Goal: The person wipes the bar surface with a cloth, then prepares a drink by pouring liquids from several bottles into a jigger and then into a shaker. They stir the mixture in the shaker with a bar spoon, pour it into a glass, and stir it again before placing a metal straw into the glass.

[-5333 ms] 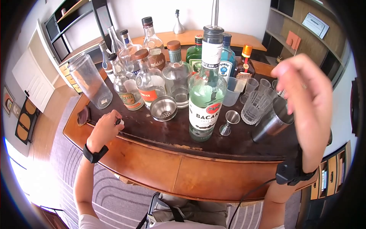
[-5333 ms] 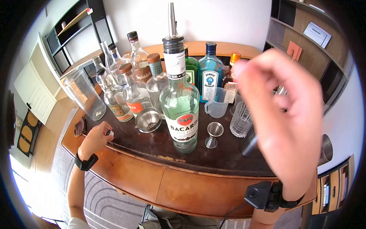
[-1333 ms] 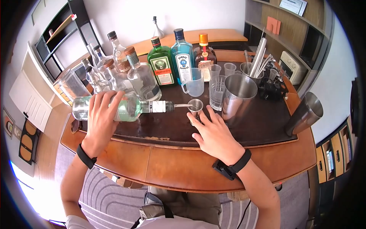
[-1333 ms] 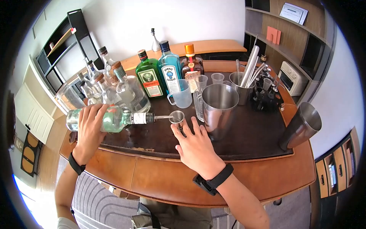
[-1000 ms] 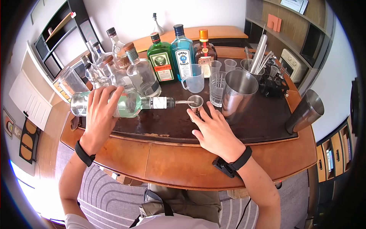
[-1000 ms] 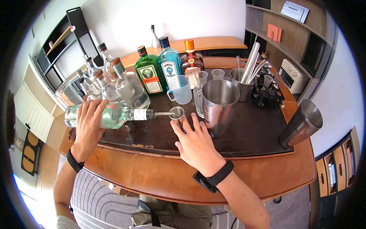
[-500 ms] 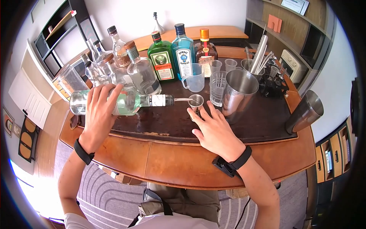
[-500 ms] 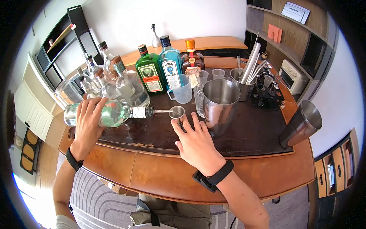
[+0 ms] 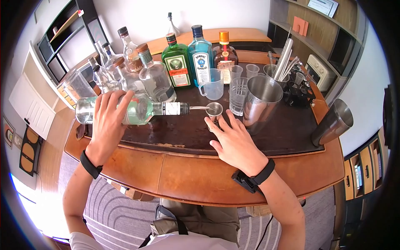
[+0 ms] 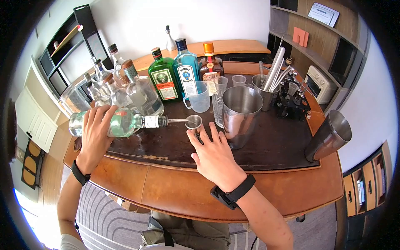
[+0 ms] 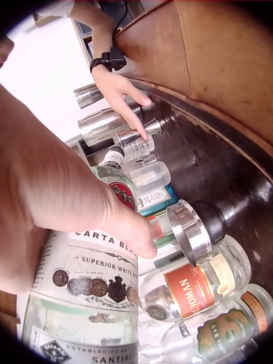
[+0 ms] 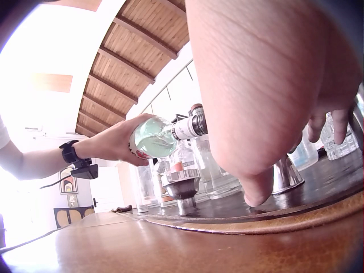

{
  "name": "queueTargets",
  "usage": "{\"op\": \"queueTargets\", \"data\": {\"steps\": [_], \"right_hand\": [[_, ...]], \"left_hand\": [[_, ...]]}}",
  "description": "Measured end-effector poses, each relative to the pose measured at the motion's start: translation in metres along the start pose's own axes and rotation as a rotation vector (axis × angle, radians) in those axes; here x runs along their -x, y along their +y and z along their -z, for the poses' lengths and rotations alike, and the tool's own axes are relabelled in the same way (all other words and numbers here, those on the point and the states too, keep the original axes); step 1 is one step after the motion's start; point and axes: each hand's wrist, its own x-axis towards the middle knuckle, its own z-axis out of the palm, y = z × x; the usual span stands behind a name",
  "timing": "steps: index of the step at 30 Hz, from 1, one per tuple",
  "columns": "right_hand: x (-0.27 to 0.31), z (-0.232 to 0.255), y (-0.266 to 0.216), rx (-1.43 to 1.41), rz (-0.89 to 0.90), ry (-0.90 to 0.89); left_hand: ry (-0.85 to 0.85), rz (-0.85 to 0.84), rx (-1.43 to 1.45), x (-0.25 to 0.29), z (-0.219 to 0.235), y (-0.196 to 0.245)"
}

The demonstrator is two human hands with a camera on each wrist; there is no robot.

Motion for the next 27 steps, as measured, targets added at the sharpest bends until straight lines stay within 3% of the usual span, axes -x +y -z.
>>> {"op": "queueTargets", "data": {"steps": [27], "right_hand": [[0.0, 0.002, -0.002, -0.004, -0.002, 0.004]], "left_hand": [[0.006, 0.056, 0.122, 0.016, -0.01, 0.013]]}}
